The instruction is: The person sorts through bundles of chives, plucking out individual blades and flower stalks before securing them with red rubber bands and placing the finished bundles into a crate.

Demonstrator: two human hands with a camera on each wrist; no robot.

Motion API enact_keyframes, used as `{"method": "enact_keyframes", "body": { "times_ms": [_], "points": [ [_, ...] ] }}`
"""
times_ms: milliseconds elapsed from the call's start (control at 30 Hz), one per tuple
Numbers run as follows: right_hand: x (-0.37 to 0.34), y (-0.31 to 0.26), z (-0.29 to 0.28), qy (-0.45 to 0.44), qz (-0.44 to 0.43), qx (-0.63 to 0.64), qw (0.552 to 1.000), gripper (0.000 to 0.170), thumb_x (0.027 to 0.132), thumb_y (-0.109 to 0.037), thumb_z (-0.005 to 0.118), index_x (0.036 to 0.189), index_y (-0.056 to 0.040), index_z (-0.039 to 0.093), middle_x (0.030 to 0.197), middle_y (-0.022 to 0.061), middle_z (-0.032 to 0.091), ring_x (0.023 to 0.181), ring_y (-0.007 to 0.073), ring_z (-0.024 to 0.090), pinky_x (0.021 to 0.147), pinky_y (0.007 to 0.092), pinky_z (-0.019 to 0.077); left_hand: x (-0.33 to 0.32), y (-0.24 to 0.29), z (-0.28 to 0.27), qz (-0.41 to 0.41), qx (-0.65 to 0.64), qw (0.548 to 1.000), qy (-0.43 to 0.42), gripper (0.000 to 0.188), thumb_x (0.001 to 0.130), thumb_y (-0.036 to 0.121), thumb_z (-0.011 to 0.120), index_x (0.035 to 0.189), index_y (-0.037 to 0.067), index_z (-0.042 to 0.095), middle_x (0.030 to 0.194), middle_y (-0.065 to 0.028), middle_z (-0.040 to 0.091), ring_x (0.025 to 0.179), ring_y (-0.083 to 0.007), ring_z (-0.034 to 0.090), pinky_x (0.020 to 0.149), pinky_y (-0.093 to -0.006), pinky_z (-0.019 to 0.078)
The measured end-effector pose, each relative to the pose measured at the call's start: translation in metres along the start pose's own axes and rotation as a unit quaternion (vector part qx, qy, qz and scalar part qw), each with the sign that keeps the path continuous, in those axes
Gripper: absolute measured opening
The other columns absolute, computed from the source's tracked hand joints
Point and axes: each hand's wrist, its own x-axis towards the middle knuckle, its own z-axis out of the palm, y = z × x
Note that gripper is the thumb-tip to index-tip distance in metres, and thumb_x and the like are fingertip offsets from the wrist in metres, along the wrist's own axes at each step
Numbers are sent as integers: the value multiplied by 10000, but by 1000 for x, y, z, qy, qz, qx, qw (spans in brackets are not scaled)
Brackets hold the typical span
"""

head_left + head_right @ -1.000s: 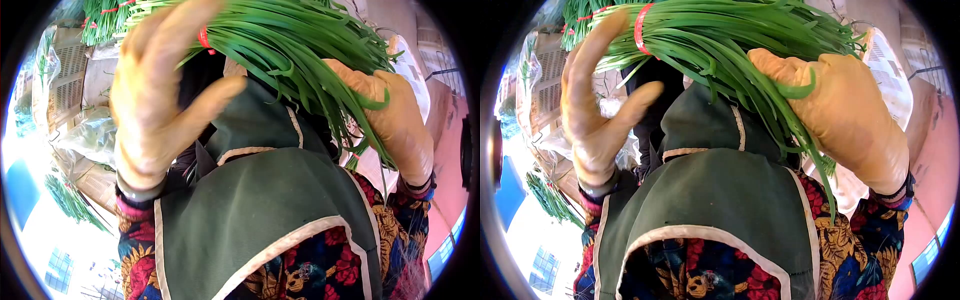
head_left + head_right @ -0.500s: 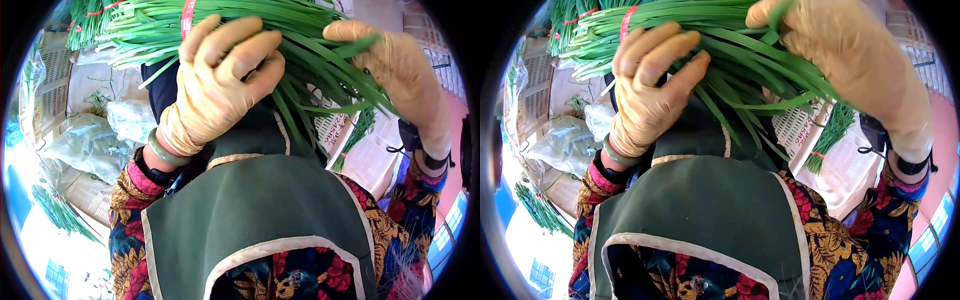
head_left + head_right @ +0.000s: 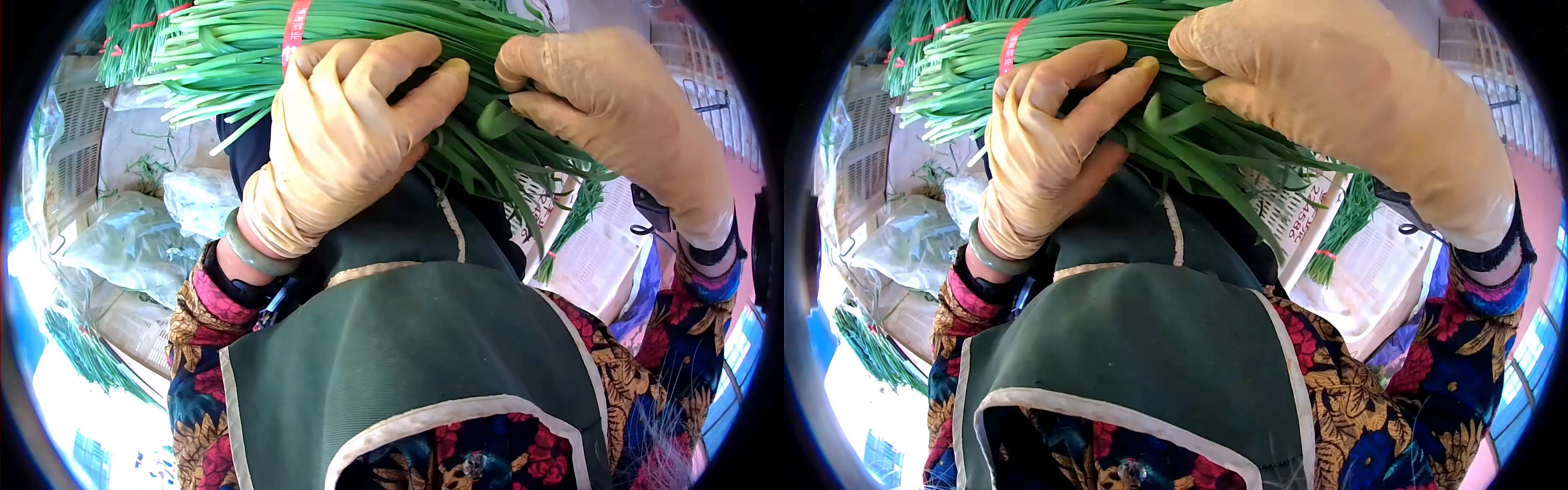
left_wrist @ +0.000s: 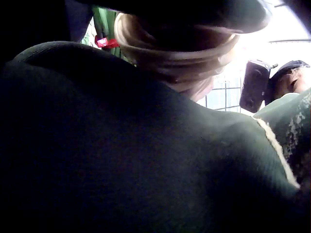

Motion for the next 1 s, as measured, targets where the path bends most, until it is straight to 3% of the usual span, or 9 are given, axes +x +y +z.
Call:
{"method": "enact_keyframes", "body": {
  "times_ms": [67,667,767,867,1000],
  "points": [
    [-9,0,2,40,-29,-37,998,123,852,-29,642,961,-32,586,688,133,546,599,301,535,570,374,430,-1,-1,1,17,5,1000,12,725,477,18,772,1181,180,710,1225,-32,604,1024,-233,587,888,-382,467],
    [-6,-17,-21,-12,41,-34,998,118,867,-59,651,971,-53,598,702,124,601,589,282,587,541,351,445,-8,4,6,16,53,997,44,629,530,41,758,1124,245,734,1183,3,590,1031,-232,564,854,-373,482],
    [-9,-9,-12,-29,53,32,998,128,872,-47,651,988,-41,599,647,108,558,551,243,555,519,332,424,-7,3,7,15,52,997,53,590,555,76,760,1119,249,732,1188,6,602,1026,-226,574,845,-371,487],
    [-5,-35,-6,-35,136,96,985,133,878,-37,648,998,-24,592,602,92,508,522,188,514,507,313,403,-9,4,9,12,63,997,52,553,579,108,756,1112,251,732,1195,5,611,1020,-222,580,841,-373,489],
    [-4,-22,0,-78,169,93,978,121,893,-41,620,1007,-13,590,588,71,498,514,119,490,500,289,392,-9,4,11,17,70,996,54,515,607,119,740,1103,262,733,1202,8,614,1026,-219,577,846,-372,483]
  ]
}}
